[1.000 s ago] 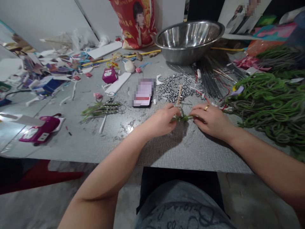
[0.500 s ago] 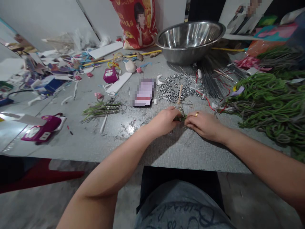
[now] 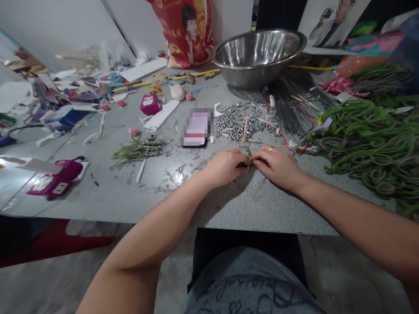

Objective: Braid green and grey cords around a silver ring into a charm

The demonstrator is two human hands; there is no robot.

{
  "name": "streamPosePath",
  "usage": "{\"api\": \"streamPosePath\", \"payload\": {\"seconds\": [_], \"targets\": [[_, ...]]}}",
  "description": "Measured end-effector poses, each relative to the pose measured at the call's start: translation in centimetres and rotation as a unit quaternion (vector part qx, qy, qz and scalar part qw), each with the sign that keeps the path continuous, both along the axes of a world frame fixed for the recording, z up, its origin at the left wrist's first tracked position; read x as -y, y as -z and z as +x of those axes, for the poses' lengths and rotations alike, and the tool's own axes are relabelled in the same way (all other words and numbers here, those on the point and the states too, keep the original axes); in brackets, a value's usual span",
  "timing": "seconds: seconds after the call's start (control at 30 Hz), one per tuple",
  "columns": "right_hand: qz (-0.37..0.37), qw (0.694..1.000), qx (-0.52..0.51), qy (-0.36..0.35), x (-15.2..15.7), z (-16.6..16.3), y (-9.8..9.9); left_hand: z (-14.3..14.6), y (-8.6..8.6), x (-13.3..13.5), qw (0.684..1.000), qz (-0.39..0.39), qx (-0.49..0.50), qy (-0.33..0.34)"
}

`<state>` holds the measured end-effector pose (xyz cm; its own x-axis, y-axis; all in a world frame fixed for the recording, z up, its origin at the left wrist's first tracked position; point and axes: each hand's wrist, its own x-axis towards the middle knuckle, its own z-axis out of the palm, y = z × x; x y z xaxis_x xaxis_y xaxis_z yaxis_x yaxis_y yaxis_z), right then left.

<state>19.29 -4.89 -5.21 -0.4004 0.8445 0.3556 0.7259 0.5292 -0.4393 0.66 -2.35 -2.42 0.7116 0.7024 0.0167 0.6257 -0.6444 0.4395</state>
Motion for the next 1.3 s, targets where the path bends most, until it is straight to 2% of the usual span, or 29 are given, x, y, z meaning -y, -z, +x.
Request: {"api": "streamPosePath", "payload": {"seconds": [0.27,0.43,0.67,0.97,1.3], "targets": [[0.008,0.999,0.017,-0.035,0.2,0.5,0.3,-0.1,0.2,-0.2,1.0,-0.005,0.007,-0.002],[-0.007,0.996,0.064,-0.064,0.5,0.9,-0.5,-0.1,0.1,-0.2,0.999,-0.035,0.027,-0.018],[-0.077,0.989,0.127,-0.013,0.7,0.2,-1.5,-0.2,0.2,-0.3,0.992,-0.088,0.079,-0.039],[-0.091,0.981,0.173,0.005,0.5,-0.3,-1.5,0.3,0.4,-0.1,0.998,-0.024,0.04,-0.044],[-0.103,0.983,0.151,0.0,0.8,-0.2,-1.9,0.4,0.2,0.2,0.999,0.013,-0.007,-0.028]]}}
